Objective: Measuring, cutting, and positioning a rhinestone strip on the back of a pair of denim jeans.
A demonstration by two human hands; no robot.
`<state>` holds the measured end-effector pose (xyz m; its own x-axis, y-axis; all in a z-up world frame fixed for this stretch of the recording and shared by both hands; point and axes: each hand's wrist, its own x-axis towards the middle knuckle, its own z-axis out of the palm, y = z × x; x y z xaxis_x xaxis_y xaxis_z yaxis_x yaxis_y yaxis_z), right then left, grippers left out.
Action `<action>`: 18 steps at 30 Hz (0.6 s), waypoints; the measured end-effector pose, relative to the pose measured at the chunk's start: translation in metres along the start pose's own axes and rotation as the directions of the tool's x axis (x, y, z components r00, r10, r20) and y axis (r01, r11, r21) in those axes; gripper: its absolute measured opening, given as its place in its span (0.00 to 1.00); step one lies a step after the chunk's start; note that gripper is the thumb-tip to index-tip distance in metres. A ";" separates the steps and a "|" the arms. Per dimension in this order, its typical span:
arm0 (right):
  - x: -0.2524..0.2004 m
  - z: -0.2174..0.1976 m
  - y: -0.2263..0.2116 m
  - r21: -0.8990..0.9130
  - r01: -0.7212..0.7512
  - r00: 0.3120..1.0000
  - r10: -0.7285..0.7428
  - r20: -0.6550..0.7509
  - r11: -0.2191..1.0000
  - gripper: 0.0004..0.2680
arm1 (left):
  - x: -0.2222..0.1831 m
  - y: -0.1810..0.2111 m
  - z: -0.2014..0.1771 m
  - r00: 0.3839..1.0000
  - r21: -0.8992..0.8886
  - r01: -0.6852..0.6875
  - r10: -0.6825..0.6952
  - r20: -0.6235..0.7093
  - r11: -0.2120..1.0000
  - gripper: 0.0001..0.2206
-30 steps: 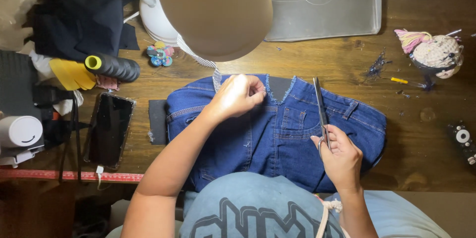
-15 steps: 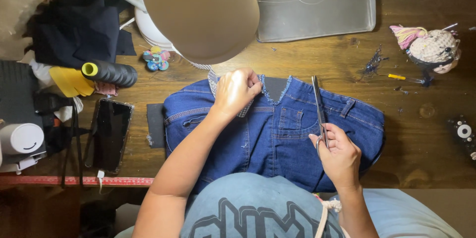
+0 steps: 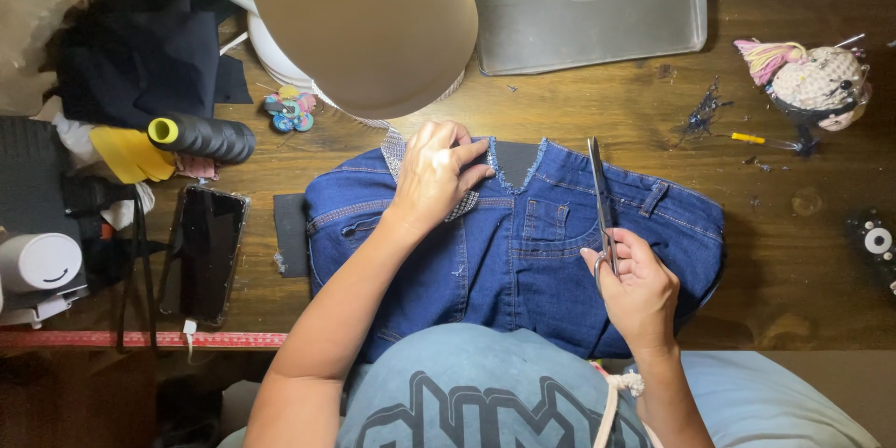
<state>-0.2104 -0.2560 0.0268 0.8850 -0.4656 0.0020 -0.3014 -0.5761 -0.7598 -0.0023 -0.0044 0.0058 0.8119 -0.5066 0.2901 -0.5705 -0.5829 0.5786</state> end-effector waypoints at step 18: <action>-0.001 -0.002 0.002 0.044 0.026 1.000 -0.026 0.009 0.999 0.13 | -0.003 0.023 -0.041 0.989 0.137 -0.139 0.144 -0.027 0.981 0.07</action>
